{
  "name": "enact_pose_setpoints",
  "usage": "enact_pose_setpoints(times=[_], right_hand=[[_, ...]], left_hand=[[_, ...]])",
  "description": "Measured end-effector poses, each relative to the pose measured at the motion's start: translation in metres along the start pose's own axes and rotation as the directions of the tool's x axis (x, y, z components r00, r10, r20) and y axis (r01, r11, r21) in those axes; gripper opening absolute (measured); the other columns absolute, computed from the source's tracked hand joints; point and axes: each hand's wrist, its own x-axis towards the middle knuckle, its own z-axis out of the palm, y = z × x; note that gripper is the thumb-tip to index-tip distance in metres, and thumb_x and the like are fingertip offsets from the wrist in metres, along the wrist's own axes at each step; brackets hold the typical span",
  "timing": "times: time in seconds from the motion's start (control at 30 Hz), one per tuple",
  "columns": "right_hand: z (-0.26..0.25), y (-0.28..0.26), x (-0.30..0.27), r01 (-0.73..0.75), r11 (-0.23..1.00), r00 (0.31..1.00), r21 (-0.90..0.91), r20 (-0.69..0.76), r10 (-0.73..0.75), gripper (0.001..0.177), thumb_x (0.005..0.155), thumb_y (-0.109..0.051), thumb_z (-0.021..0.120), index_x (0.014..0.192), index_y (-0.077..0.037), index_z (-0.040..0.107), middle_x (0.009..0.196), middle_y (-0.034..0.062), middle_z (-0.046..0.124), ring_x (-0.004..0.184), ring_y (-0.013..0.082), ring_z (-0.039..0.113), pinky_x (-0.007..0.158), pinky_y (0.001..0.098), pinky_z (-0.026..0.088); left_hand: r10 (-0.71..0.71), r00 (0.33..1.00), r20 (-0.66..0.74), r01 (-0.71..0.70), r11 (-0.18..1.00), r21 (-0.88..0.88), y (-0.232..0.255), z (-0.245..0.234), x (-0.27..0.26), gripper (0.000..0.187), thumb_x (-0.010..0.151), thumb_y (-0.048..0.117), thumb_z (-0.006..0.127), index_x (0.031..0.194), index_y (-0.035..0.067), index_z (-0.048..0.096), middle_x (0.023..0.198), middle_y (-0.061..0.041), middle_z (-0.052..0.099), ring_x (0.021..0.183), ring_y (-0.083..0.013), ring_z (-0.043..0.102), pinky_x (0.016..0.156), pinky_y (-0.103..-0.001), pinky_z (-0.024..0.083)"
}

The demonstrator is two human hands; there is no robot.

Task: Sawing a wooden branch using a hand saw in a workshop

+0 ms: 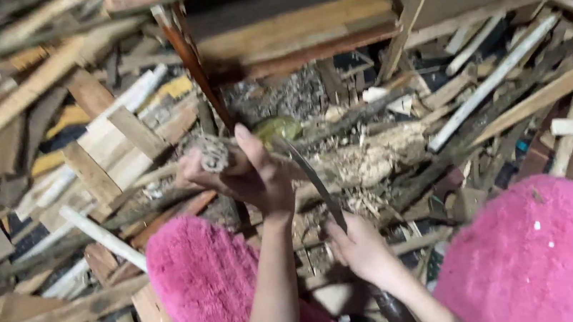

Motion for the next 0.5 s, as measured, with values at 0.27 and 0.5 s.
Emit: enact_pose_setpoints(times=[0.27,0.5], right_hand=[[-0.001,-0.021,-0.016,0.079,0.990,0.995,-0.113,0.067,-0.072,0.037,0.107,-0.024,0.050,0.079,-0.004,0.065,0.047,-0.0005,0.050,0.037,0.0116,0.045,0.038,0.0285,0.038],[-0.001,-0.038,-0.044,0.159,0.982,0.987,-0.101,0.015,-0.159,0.032,0.102,-0.022,0.054,0.080,-0.006,0.070,0.044,-0.0005,0.051,0.038,0.0124,0.046,0.041,0.0293,0.035]], left_hand=[[0.102,0.992,0.080,-0.097,0.993,-0.060,0.011,-0.007,0.009,0.026,0.090,0.028,0.050,0.097,0.010,0.032,0.105,-0.008,0.033,0.108,-0.0272,0.037,0.100,-0.047,0.032],[0.021,0.997,0.072,-0.026,0.997,0.067,0.012,-0.012,-0.004,0.032,0.089,0.025,0.054,0.110,0.010,0.036,0.120,-0.016,0.036,0.116,-0.0328,0.037,0.110,-0.055,0.026]])
